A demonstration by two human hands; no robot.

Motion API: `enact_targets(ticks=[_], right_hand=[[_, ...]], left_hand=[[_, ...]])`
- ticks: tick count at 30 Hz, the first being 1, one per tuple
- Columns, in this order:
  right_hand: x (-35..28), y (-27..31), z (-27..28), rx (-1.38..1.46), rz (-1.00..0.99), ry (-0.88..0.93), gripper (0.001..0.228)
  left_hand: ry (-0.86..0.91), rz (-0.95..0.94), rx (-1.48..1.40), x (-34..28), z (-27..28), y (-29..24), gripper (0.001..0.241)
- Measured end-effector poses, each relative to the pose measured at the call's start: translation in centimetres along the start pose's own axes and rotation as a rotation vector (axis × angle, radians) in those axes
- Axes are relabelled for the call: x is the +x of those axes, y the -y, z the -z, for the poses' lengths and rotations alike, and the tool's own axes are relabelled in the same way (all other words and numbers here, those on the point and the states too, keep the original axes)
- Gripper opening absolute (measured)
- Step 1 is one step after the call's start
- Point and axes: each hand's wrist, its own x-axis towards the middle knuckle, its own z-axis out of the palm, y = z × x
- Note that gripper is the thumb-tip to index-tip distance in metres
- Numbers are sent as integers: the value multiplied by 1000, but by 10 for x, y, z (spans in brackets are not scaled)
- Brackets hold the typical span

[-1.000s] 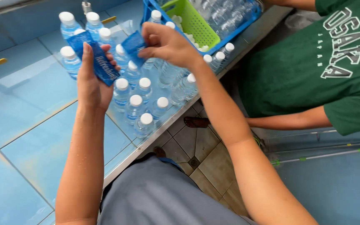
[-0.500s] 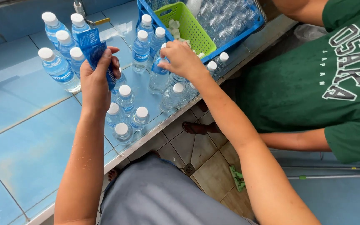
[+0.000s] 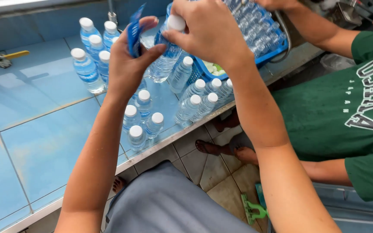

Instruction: Applying plastic shrink seals to the caps of water bottles at a production station.

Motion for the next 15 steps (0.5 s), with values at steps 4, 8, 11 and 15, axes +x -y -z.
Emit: enact_targets(ticks=[4,8,11,15], right_hand=[[40,19,24,42,91,-70,34],[72,48,30,104,182,-76,30],[91,72,32,152,257,-108,21],[115,97,30,219,351,-41,29]], left_hand=[[-65,-218,328,10,18,-45,56],[-152,-293,502,4,60,-47,58],[-156,-220,448,-12,90,-57,59],[-84,-119,215,-29,125,-61,55]])
